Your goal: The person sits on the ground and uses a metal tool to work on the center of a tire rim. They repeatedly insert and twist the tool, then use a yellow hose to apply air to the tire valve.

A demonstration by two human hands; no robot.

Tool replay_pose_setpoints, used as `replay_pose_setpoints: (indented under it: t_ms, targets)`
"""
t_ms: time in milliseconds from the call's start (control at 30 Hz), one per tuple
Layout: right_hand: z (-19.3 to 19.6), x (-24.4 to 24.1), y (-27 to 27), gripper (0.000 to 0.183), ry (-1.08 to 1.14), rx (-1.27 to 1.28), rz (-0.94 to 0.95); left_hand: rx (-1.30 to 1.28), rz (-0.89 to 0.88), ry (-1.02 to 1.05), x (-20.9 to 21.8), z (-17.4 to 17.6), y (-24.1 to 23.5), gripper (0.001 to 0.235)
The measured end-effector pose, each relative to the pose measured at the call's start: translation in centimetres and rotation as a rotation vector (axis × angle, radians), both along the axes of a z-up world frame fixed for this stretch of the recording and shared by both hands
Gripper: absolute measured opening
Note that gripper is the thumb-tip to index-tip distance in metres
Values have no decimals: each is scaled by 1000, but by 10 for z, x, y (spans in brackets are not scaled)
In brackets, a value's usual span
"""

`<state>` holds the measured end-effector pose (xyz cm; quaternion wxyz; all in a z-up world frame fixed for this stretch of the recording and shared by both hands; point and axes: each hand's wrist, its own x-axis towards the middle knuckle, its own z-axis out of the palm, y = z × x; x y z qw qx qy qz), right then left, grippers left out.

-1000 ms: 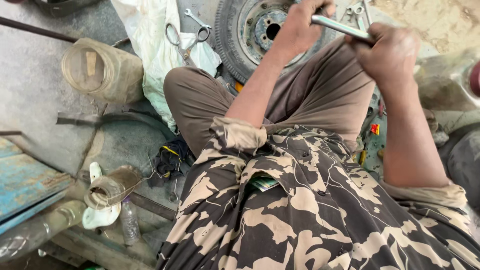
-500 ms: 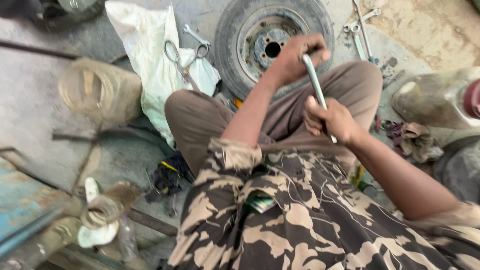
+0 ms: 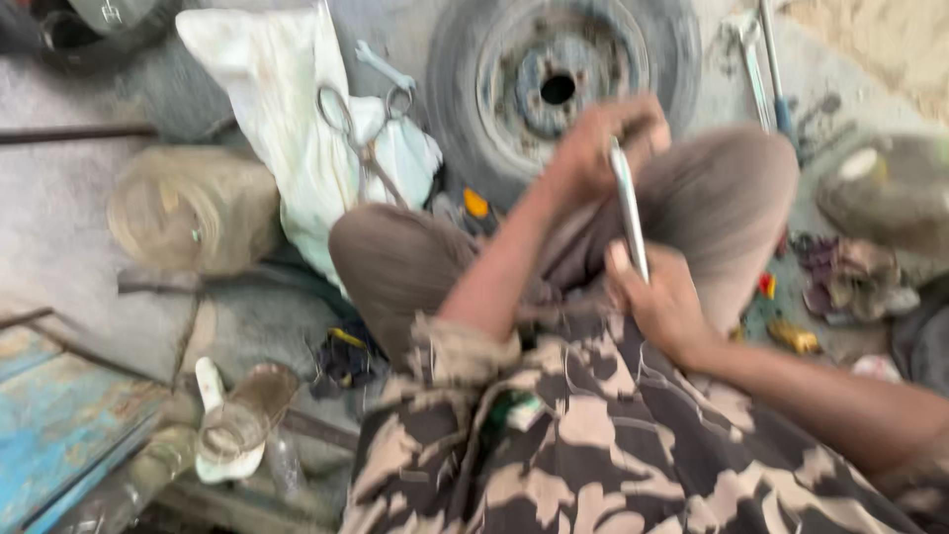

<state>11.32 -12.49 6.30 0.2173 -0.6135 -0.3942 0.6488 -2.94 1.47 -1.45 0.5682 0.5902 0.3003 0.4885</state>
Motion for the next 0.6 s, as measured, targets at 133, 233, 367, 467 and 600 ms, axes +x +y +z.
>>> replay_pose_setpoints:
  t_ms: [133, 233, 367, 467, 600]
  targets:
    - [9, -8, 1, 46, -67, 173, 22, 131, 150, 99, 11, 7, -10, 15]
    - [7, -6, -5, 46, -88, 312, 54, 85, 190, 187, 13, -7, -16, 23]
    - [-8, -14, -30, 40, -71, 362, -44, 23, 142, 10, 18, -26, -38, 35]
    - [-11, -58, -60, 43, 36, 230, -180, 142, 274, 176, 1, -20, -45, 36]
    - [-13, -67, -72, 43, 308, 187, -7, 32, 262, 181, -13, -19, -69, 38]
